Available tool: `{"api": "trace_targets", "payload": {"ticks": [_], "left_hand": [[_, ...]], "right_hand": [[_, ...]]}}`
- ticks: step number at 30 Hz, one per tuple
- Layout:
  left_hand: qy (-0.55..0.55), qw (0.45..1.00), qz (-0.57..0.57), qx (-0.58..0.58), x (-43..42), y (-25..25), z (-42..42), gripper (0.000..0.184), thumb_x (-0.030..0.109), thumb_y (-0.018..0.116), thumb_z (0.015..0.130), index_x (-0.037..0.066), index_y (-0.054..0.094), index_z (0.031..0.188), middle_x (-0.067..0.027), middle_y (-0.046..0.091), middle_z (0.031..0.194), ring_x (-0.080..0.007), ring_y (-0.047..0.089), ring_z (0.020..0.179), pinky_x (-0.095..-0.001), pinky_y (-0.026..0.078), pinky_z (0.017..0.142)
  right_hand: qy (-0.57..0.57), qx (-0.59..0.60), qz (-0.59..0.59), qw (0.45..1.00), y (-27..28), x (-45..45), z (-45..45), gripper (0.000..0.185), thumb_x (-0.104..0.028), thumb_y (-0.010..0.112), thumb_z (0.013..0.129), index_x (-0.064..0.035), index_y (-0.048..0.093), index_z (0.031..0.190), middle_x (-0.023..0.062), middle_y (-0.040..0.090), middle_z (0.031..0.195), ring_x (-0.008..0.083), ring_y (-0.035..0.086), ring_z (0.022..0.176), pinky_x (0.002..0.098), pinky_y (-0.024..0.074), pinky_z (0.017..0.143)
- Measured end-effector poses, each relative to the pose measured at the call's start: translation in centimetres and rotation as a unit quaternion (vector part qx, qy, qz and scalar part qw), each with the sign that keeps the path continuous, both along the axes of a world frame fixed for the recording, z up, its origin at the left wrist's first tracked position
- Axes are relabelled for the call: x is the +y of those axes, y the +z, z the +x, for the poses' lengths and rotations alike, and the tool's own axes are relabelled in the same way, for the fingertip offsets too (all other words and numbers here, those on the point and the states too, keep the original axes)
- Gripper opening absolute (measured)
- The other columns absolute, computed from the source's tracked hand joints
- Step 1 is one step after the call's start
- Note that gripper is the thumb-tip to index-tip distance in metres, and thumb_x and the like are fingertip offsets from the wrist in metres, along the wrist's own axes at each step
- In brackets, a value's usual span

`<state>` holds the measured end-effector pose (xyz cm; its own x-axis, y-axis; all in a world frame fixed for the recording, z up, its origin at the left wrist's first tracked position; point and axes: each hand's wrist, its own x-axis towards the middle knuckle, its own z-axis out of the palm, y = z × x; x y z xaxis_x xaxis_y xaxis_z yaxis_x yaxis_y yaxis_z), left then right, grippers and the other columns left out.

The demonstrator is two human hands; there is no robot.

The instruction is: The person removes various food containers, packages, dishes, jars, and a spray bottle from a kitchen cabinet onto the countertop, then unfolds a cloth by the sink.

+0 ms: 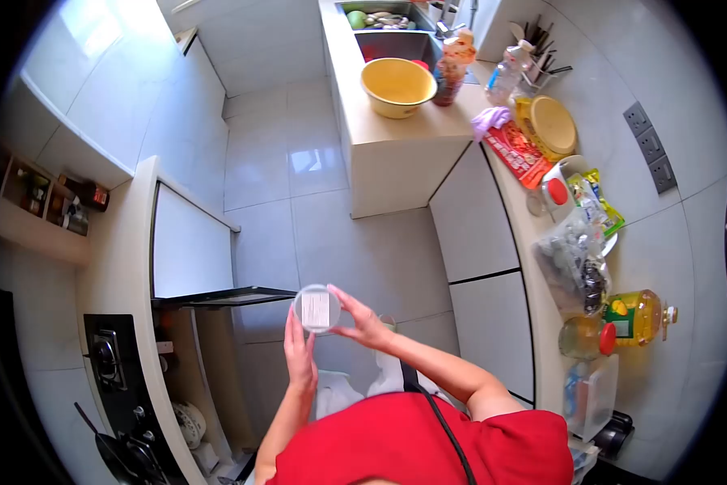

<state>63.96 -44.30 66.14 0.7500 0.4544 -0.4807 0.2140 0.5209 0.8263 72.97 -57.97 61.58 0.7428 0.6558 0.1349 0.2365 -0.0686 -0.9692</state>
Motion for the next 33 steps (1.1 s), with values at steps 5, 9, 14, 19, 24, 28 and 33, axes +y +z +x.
{"api": "trace_targets", "payload": {"ticks": [5,9,14,19,24,28,33], "left_hand": [[-0.067,0.997,-0.009,-0.045,-7.3,2.9,11.4,0.051,0.037,0.044,0.095,0.011,0.032,0.137,-0.0045,0.036,0.137,-0.0172,0.031,0.128,-0.0388,0.028,0.104],[-0.178,0.979,0.021,-0.100,-12.5,6.8,20.4,0.054,0.041,0.046,0.093,0.010,0.035,0.136,-0.0038,0.038,0.135,-0.0156,0.032,0.127,-0.0357,0.028,0.104],[-0.269,0.947,0.033,-0.172,-18.4,9.6,32.8,0.058,0.042,0.047,0.092,0.009,0.031,0.138,-0.0044,0.033,0.139,-0.0159,0.029,0.130,-0.0359,0.030,0.103],[-0.310,0.932,0.044,-0.182,-23.6,9.7,45.2,0.062,0.047,0.044,0.092,0.011,0.030,0.139,-0.0036,0.032,0.141,-0.0173,0.025,0.132,-0.0371,0.027,0.105],[-0.269,0.937,0.049,-0.217,-28.2,7.5,55.8,0.064,0.046,0.041,0.093,0.002,0.030,0.138,-0.0110,0.034,0.141,-0.0196,0.030,0.130,-0.0293,0.023,0.105],[-0.239,0.944,0.083,-0.212,-30.3,4.4,62.4,0.064,0.046,0.039,0.093,0.001,0.029,0.138,-0.0131,0.034,0.140,-0.0215,0.030,0.130,-0.0303,0.022,0.106],[-0.207,0.948,0.139,-0.197,-31.7,0.1,68.2,0.064,0.046,0.037,0.094,-0.001,0.028,0.137,-0.0156,0.033,0.140,-0.0239,0.029,0.131,-0.0315,0.022,0.106]], "right_hand": [[-0.086,-0.041,0.002,0.995,4.5,-9.1,9.0,0.084,-0.013,0.073,0.074,-0.0068,0.023,0.141,0.0135,0.032,0.141,0.0244,0.038,0.126,0.0357,0.0408,0.098],[-0.156,-0.043,0.048,0.986,7.9,-15.2,16.6,0.084,-0.023,0.074,0.074,-0.0043,0.024,0.140,0.0153,0.032,0.141,0.0264,0.037,0.127,0.0384,0.0413,0.097],[-0.244,-0.043,0.058,0.967,11.6,-21.1,26.6,0.090,-0.023,0.075,0.073,-0.0038,0.020,0.141,0.0181,0.031,0.141,0.0280,0.035,0.128,0.0406,0.0393,0.099],[-0.274,-0.057,0.093,0.955,12.8,-25.7,37.7,0.085,-0.018,0.075,0.073,-0.0031,0.023,0.139,0.0153,0.037,0.137,0.0262,0.037,0.126,0.0391,0.0392,0.098],[-0.287,-0.065,0.120,0.948,11.7,-27.9,47.3,0.079,-0.011,0.074,0.074,-0.0044,0.026,0.137,0.0111,0.041,0.133,0.0233,0.039,0.124,0.0359,0.0396,0.098],[-0.286,-0.008,0.151,0.946,9.1,-28.7,53.6,0.086,-0.004,0.073,0.073,-0.0016,0.020,0.139,0.0144,0.036,0.137,0.0233,0.034,0.128,0.0364,0.0359,0.101],[-0.313,0.039,0.138,0.939,6.5,-28.9,58.7,0.089,-0.003,0.073,0.073,-0.0022,0.015,0.141,0.0143,0.030,0.141,0.0240,0.029,0.131,0.0384,0.0301,0.105]]}}
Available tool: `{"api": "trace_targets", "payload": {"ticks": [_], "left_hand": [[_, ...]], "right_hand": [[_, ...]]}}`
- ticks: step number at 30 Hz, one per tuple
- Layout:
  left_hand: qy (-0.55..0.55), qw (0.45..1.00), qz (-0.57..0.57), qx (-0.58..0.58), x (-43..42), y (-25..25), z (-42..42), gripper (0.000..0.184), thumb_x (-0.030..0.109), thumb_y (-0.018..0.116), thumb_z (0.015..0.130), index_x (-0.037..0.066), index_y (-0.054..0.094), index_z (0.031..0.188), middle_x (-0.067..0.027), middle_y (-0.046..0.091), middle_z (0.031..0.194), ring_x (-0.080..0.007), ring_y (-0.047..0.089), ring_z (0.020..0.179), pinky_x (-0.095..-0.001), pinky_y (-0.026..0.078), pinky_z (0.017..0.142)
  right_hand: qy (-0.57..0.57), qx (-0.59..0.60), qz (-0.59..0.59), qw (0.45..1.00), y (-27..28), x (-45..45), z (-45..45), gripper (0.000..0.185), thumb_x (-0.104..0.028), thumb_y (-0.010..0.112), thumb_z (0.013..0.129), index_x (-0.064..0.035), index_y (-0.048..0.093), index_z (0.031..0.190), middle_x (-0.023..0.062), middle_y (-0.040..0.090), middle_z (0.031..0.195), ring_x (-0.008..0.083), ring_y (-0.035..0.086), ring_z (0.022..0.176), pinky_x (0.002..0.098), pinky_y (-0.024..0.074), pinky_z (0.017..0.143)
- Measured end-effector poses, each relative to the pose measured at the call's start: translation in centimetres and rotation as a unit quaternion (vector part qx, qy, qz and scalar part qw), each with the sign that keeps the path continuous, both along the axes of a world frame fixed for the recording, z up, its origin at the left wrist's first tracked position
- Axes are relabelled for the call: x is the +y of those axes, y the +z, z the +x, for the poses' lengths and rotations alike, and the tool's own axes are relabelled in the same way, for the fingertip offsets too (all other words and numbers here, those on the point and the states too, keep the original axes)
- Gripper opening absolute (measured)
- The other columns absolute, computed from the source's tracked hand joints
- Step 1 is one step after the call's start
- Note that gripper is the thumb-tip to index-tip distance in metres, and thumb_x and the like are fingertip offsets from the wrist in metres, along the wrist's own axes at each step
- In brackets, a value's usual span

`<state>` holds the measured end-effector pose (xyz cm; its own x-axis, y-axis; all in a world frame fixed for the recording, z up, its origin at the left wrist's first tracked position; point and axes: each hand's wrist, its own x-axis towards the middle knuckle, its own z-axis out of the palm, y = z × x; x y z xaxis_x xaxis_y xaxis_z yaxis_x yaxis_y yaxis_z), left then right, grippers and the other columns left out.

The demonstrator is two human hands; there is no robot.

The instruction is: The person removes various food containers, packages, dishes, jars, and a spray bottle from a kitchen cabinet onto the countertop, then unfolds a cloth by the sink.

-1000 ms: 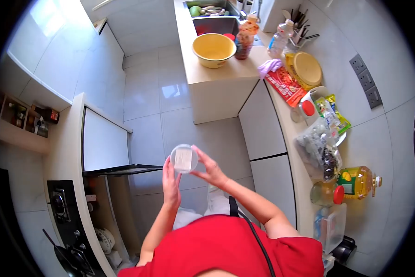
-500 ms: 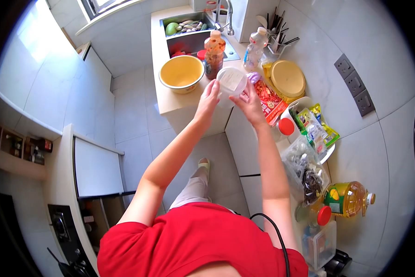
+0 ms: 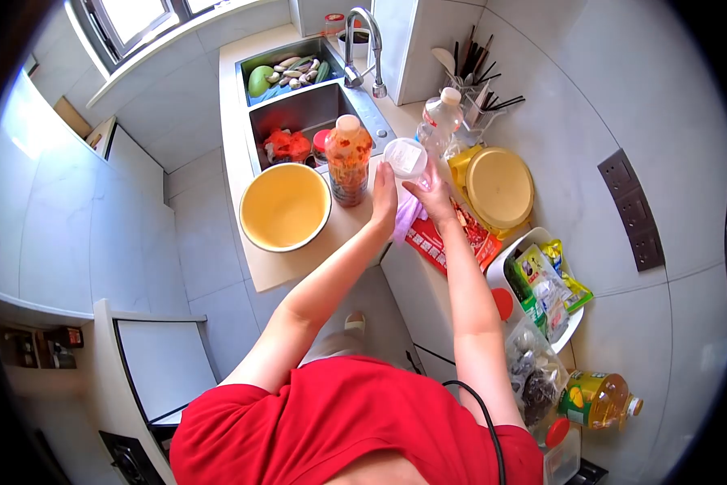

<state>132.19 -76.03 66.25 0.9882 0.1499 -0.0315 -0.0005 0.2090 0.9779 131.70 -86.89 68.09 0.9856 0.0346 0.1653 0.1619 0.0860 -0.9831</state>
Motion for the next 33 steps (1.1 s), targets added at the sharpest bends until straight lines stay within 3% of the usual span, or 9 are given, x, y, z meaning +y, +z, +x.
{"api": "trace_targets", "payload": {"ticks": [3,14,19,20,24,25,26,30,33], "left_hand": [[0.022,0.999,0.027,-0.002,-0.4,-1.9,2.3,0.064,0.046,0.036,0.094,-0.001,0.028,0.137,-0.0171,0.033,0.140,-0.0253,0.029,0.131,-0.0323,0.022,0.107],[0.084,0.990,0.113,-0.015,-1.0,-4.7,4.4,0.065,0.045,0.031,0.095,-0.005,0.026,0.137,-0.0227,0.031,0.140,-0.0306,0.028,0.132,-0.0350,0.021,0.108],[-0.019,0.988,0.127,0.090,0.7,-1.4,-3.6,0.066,0.046,0.037,0.092,-0.002,0.029,0.136,-0.0235,0.034,0.138,-0.0326,0.032,0.129,-0.0365,0.024,0.106],[-0.081,0.990,0.022,0.113,1.2,-2.2,-5.1,0.066,0.046,0.040,0.093,0.002,0.025,0.139,-0.0146,0.026,0.145,-0.0219,0.026,0.133,-0.0319,0.023,0.108],[-0.112,0.965,-0.184,0.153,5.4,0.5,-16.1,0.056,0.041,0.045,0.093,0.007,0.034,0.136,-0.0098,0.040,0.133,-0.0187,0.037,0.125,-0.0358,0.029,0.105],[-0.091,0.951,-0.251,0.156,6.4,-0.1,-19.2,0.052,0.040,0.048,0.092,0.009,0.038,0.132,-0.0083,0.046,0.126,-0.0194,0.041,0.120,-0.0363,0.031,0.103],[-0.068,0.934,-0.304,0.173,7.4,-0.1,-22.5,0.048,0.037,0.049,0.092,0.009,0.041,0.129,-0.0081,0.049,0.123,-0.0202,0.043,0.118,-0.0375,0.034,0.101],[0.070,0.881,-0.437,0.169,11.6,-4.0,-33.3,0.038,0.032,0.048,0.093,0.011,0.045,0.125,-0.0079,0.053,0.120,-0.0198,0.048,0.112,-0.0367,0.042,0.096],[0.206,0.851,-0.462,0.138,15.5,-5.9,-42.4,0.036,0.032,0.049,0.093,0.012,0.047,0.123,-0.0089,0.055,0.118,-0.0207,0.051,0.110,-0.0365,0.044,0.094]], "right_hand": [[0.001,0.029,-0.003,1.000,-3.2,-0.6,2.4,0.092,-0.008,0.074,0.072,-0.0067,0.015,0.142,0.0095,0.029,0.143,0.0245,0.023,0.134,0.0450,0.0236,0.107],[-0.044,0.030,-0.015,0.998,-4.5,0.2,3.9,0.092,-0.015,0.076,0.072,-0.0081,0.017,0.142,0.0133,0.028,0.143,0.0253,0.022,0.134,0.0423,0.0234,0.107],[-0.089,0.035,-0.056,0.994,-4.6,-0.6,1.1,0.078,-0.014,0.071,0.077,-0.0011,0.025,0.139,0.0136,0.035,0.138,0.0227,0.033,0.128,0.0361,0.0283,0.105],[-0.115,0.048,-0.056,0.991,-4.0,-0.6,0.1,0.072,-0.013,0.069,0.079,0.0011,0.030,0.136,0.0139,0.040,0.135,0.0225,0.038,0.125,0.0346,0.0305,0.104],[-0.251,-0.014,-0.139,0.958,-6.8,-1.0,-3.8,0.032,-0.013,0.054,0.087,0.0008,0.052,0.116,0.0087,0.057,0.108,0.0176,0.054,0.098,0.0295,0.0433,0.086],[-0.257,-0.044,-0.091,0.961,-8.5,-1.2,-4.9,0.022,-0.010,0.051,0.086,-0.0027,0.058,0.106,0.0044,0.058,0.092,0.0148,0.054,0.080,0.0273,0.0450,0.072],[-0.239,0.084,0.089,0.963,-2.7,1.9,-10.0,0.019,-0.007,0.050,0.085,-0.0054,0.060,0.101,0.0008,0.055,0.084,0.0130,0.051,0.071,0.0252,0.0434,0.062],[-0.265,0.063,0.061,0.960,-7.4,1.9,-14.2,0.020,0.000,0.048,0.084,0.0013,0.061,0.099,0.0090,0.062,0.085,0.0163,0.058,0.071,0.0246,0.0472,0.057],[-0.143,0.111,0.064,0.982,-7.8,4.6,-20.0,0.018,-0.003,0.045,0.087,-0.0005,0.059,0.100,0.0068,0.061,0.089,0.0146,0.058,0.075,0.0234,0.0479,0.062]]}}
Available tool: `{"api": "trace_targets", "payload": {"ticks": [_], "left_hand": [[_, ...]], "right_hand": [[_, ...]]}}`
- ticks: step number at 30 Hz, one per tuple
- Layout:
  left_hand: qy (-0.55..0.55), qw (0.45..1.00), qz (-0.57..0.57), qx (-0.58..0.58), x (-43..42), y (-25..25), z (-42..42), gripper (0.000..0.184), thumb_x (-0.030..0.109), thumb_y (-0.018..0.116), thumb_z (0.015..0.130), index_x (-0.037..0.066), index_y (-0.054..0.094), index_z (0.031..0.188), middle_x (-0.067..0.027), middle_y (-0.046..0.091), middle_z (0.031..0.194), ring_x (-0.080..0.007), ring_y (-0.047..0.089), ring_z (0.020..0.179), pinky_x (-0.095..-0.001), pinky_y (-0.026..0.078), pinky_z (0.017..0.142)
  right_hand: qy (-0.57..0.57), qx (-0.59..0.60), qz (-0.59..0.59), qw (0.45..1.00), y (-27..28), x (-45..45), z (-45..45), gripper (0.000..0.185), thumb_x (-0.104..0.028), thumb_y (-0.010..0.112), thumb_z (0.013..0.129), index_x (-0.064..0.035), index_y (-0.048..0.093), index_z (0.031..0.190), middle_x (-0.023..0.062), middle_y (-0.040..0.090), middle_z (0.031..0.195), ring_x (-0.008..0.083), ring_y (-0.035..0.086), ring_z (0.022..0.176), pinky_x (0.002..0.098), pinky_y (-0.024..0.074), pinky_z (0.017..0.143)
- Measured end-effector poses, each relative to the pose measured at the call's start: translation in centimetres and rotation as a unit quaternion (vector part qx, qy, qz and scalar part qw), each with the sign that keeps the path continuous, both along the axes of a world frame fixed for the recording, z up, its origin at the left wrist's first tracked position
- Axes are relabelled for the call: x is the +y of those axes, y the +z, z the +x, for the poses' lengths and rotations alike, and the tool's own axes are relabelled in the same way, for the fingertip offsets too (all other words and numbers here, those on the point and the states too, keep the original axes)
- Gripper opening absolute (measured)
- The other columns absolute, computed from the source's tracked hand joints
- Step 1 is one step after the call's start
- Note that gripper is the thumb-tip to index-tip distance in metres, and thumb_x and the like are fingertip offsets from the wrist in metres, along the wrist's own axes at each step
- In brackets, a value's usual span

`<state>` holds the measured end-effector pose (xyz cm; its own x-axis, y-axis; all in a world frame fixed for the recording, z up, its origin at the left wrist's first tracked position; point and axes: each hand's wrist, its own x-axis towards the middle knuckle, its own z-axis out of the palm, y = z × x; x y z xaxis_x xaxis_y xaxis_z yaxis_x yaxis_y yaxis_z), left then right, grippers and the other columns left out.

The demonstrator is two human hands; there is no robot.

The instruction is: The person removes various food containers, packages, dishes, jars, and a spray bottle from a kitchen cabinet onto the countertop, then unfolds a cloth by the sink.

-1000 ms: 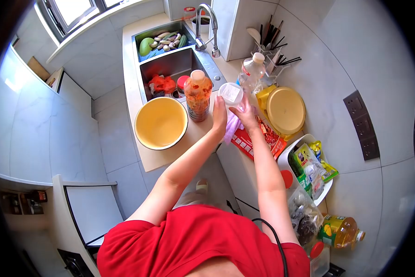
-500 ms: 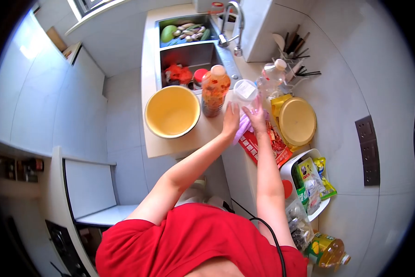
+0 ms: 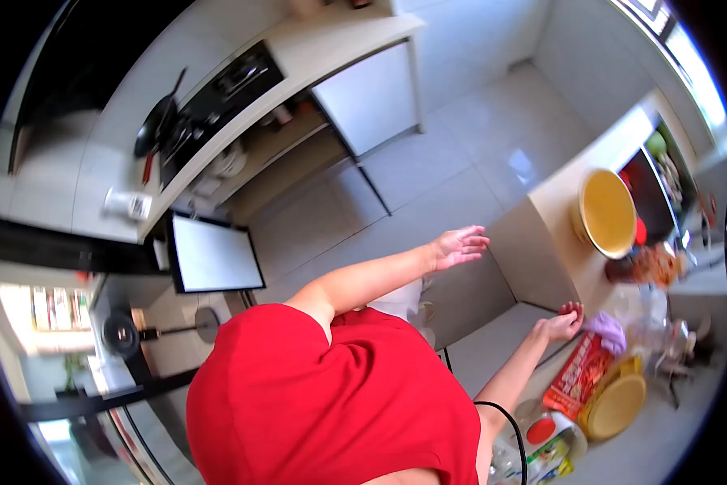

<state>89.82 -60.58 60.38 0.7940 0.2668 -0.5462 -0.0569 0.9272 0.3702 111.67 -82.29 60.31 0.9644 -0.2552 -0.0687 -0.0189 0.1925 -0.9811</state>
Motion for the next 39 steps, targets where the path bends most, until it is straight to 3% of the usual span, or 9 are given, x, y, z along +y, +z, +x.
{"api": "trace_targets", "payload": {"ticks": [2,5,7,10,14,21,29,35,39], "left_hand": [[0.098,0.995,-0.013,0.005,2.0,-1.4,-5.6,0.034,0.030,0.049,0.092,0.012,0.048,0.121,-0.0112,0.056,0.117,-0.0228,0.052,0.110,-0.0375,0.043,0.095],[0.217,0.976,-0.020,-0.013,4.0,-2.4,-14.6,0.033,0.029,0.049,0.092,0.011,0.049,0.120,-0.0132,0.055,0.118,-0.0249,0.052,0.111,-0.0388,0.042,0.096],[0.279,0.960,-0.021,-0.023,4.8,-2.4,-20.5,0.033,0.028,0.049,0.092,0.010,0.049,0.120,-0.0140,0.055,0.118,-0.0260,0.052,0.112,-0.0396,0.042,0.097],[0.372,0.927,-0.021,-0.027,5.7,-2.6,-29.8,0.033,0.028,0.048,0.092,0.008,0.048,0.119,-0.0151,0.055,0.119,-0.0277,0.051,0.113,-0.0407,0.041,0.098],[0.468,0.883,-0.023,-0.006,6.2,-3.0,-43.4,0.034,0.027,0.046,0.093,0.006,0.047,0.120,-0.0164,0.054,0.119,-0.0301,0.049,0.115,-0.0419,0.039,0.101],[0.577,0.816,-0.039,0.016,7.2,-4.0,-64.0,0.028,0.028,0.046,0.093,0.007,0.048,0.112,-0.0166,0.053,0.119,-0.0294,0.049,0.115,-0.0422,0.039,0.100],[0.637,0.767,-0.068,0.012,10.2,-3.9,-71.9,0.028,0.023,0.038,0.096,0.002,0.047,0.113,-0.0174,0.050,0.124,-0.0308,0.044,0.120,-0.0435,0.037,0.103],[0.670,0.739,-0.073,-0.008,13.1,-2.5,-73.0,0.031,0.022,0.039,0.095,0.001,0.043,0.119,-0.0173,0.048,0.127,-0.0311,0.042,0.122,-0.0455,0.035,0.104],[0.680,0.729,-0.077,-0.023,17.5,-2.4,-74.1,0.034,0.022,0.037,0.096,0.001,0.042,0.123,-0.0165,0.047,0.129,-0.0310,0.040,0.124,-0.0459,0.034,0.105]], "right_hand": [[0.069,0.016,0.011,0.997,-0.5,1.8,-3.6,0.019,-0.004,0.045,0.089,-0.0007,0.058,0.102,0.0062,0.061,0.092,0.0145,0.058,0.078,0.0228,0.0482,0.065],[0.271,0.102,0.095,0.952,-1.2,4.3,-9.4,0.024,-0.008,0.045,0.091,0.0007,0.054,0.111,0.0097,0.059,0.105,0.0190,0.058,0.093,0.0259,0.0504,0.077],[0.357,0.244,0.217,0.875,-2.2,6.0,-13.1,0.032,-0.013,0.042,0.094,0.0035,0.047,0.120,0.0143,0.054,0.117,0.0229,0.053,0.109,0.0312,0.0474,0.091],[0.398,0.314,0.224,0.832,-4.6,9.1,-18.6,0.038,-0.016,0.041,0.094,0.0049,0.042,0.126,0.0168,0.046,0.127,0.0253,0.045,0.119,0.0349,0.0409,0.101],[0.462,0.344,0.225,0.786,-5.4,14.4,-27.7,0.040,-0.017,0.044,0.093,0.0047,0.041,0.127,0.0175,0.042,0.131,0.0259,0.043,0.122,0.0368,0.0382,0.103],[0.455,0.411,0.249,0.750,-5.5,23.4,-42.9,0.046,-0.019,0.046,0.092,0.0020,0.035,0.132,0.0171,0.040,0.134,0.0273,0.039,0.125,0.0387,0.0369,0.104],[0.515,0.418,0.191,0.724,-3.9,32.2,-51.6,0.050,-0.018,0.048,0.091,0.0033,0.032,0.133,0.0181,0.035,0.137,0.0280,0.037,0.127,0.0377,0.0352,0.105],[0.585,0.471,0.195,0.631,-6.0,41.5,-56.5,0.052,-0.018,0.048,0.090,0.0040,0.029,0.134,0.0194,0.036,0.136,0.0285,0.039,0.125,0.0380,0.0348,0.105],[0.581,0.487,0.205,0.619,-6.2,47.0,-60.6,0.051,-0.018,0.048,0.090,0.0039,0.030,0.133,0.0196,0.038,0.134,0.0288,0.042,0.123,0.0382,0.0370,0.103]]}}
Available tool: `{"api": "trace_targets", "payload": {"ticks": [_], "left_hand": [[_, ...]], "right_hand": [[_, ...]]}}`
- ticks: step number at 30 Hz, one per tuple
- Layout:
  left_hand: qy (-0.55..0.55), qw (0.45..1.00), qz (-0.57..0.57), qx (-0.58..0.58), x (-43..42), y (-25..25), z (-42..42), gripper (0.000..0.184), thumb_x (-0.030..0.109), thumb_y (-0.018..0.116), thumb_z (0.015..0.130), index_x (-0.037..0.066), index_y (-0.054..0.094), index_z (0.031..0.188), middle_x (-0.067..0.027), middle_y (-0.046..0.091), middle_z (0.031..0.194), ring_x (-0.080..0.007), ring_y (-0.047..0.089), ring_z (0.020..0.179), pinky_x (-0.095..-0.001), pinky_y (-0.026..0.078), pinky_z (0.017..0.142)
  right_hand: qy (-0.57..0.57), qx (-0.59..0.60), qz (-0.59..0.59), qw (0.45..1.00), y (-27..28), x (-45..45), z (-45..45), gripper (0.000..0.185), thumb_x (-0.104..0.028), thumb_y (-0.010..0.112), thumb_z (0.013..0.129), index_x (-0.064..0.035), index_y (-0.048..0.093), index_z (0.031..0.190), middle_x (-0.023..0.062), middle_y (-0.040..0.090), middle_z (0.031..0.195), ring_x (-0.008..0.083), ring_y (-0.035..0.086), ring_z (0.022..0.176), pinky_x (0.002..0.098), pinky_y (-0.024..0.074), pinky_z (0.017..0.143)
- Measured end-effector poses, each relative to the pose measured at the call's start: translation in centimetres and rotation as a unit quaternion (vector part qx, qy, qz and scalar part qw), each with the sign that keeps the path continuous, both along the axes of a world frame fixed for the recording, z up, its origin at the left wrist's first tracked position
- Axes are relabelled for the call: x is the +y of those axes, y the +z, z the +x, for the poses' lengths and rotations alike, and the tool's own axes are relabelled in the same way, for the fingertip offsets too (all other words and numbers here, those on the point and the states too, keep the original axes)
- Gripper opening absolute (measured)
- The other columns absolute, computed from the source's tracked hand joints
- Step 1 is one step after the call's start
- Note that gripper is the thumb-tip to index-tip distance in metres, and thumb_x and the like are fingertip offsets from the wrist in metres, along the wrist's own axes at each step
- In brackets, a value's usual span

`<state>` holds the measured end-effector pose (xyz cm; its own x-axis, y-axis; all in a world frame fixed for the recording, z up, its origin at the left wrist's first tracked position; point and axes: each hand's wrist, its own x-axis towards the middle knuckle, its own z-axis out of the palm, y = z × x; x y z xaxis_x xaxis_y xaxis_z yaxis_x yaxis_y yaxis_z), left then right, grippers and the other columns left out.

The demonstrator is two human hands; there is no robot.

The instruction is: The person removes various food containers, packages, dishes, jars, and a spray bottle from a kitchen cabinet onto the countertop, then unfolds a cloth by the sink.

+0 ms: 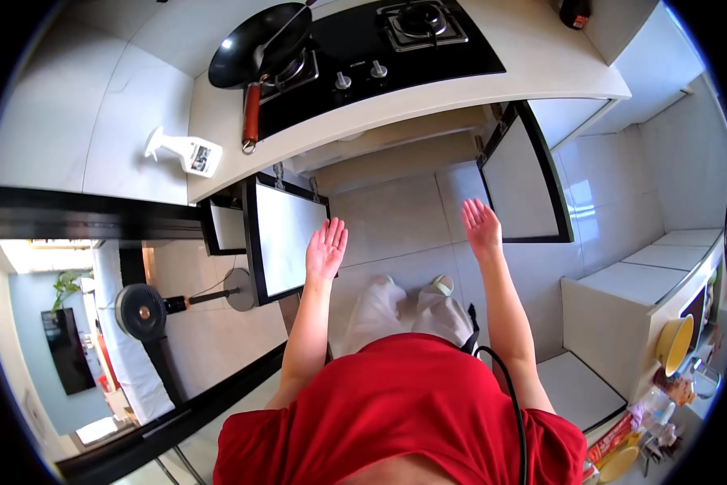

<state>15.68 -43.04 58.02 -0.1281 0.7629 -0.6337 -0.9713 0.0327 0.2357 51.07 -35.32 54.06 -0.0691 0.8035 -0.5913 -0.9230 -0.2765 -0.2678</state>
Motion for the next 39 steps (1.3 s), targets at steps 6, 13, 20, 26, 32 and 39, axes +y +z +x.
{"api": "trace_targets", "payload": {"ticks": [6,13,20,26,32,39], "left_hand": [[-0.075,0.996,0.017,-0.041,9.9,-1.9,-2.2,0.032,0.023,0.035,0.097,0.000,0.049,0.115,-0.0163,0.051,0.125,-0.0302,0.042,0.123,-0.0455,0.034,0.105],[-0.177,0.984,0.000,-0.021,20.9,-7.8,-4.1,0.034,0.025,0.038,0.096,0.000,0.049,0.115,-0.0161,0.050,0.126,-0.0295,0.042,0.123,-0.0450,0.034,0.105],[-0.169,0.986,0.008,0.002,28.3,-17.6,-0.4,0.039,0.028,0.031,0.098,0.005,0.042,0.127,-0.0143,0.047,0.130,-0.0292,0.039,0.125,-0.0448,0.031,0.107],[-0.179,0.983,-0.021,0.020,32.8,-32.1,2.4,0.039,0.026,0.031,0.097,0.006,0.042,0.129,-0.0135,0.040,0.136,-0.0288,0.036,0.127,-0.0449,0.030,0.107],[-0.180,0.983,-0.010,-0.023,37.0,-48.9,3.2,0.040,0.023,0.045,0.092,0.008,0.042,0.129,-0.0155,0.039,0.135,-0.0307,0.035,0.127,-0.0451,0.032,0.105],[-0.167,0.984,0.047,0.042,43.7,-63.2,2.3,0.042,0.030,0.043,0.093,0.012,0.042,0.130,-0.0156,0.039,0.136,-0.0339,0.037,0.125,-0.0475,0.032,0.104]], "right_hand": [[-0.043,0.041,-0.009,0.998,-1.2,5.4,-6.2,0.046,-0.018,0.047,0.091,0.0040,0.034,0.129,0.0204,0.044,0.129,0.0293,0.047,0.118,0.0388,0.0409,0.100],[-0.121,0.082,-0.041,0.988,-5.7,10.3,-12.0,0.043,-0.018,0.048,0.090,0.0044,0.039,0.125,0.0206,0.048,0.125,0.0303,0.050,0.114,0.0395,0.0440,0.097],[-0.168,0.148,-0.030,0.974,-15.2,17.0,-14.8,0.042,-0.017,0.046,0.091,0.0054,0.038,0.126,0.0233,0.046,0.126,0.0323,0.047,0.117,0.0409,0.0412,0.100],[-0.170,0.158,-0.018,0.973,-29.5,22.3,-14.9,0.038,-0.017,0.039,0.094,0.0048,0.038,0.125,0.0237,0.046,0.124,0.0326,0.047,0.116,0.0404,0.0402,0.100],[-0.171,0.172,0.053,0.969,-46.9,28.2,-15.6,0.037,-0.020,0.040,0.094,0.0029,0.042,0.122,0.0235,0.048,0.122,0.0334,0.050,0.111,0.0424,0.0426,0.097],[-0.112,0.117,0.021,0.986,-59.1,35.6,-15.7,0.036,-0.021,0.041,0.093,0.0005,0.045,0.121,0.0216,0.052,0.119,0.0336,0.051,0.110,0.0436,0.0434,0.095]]}}
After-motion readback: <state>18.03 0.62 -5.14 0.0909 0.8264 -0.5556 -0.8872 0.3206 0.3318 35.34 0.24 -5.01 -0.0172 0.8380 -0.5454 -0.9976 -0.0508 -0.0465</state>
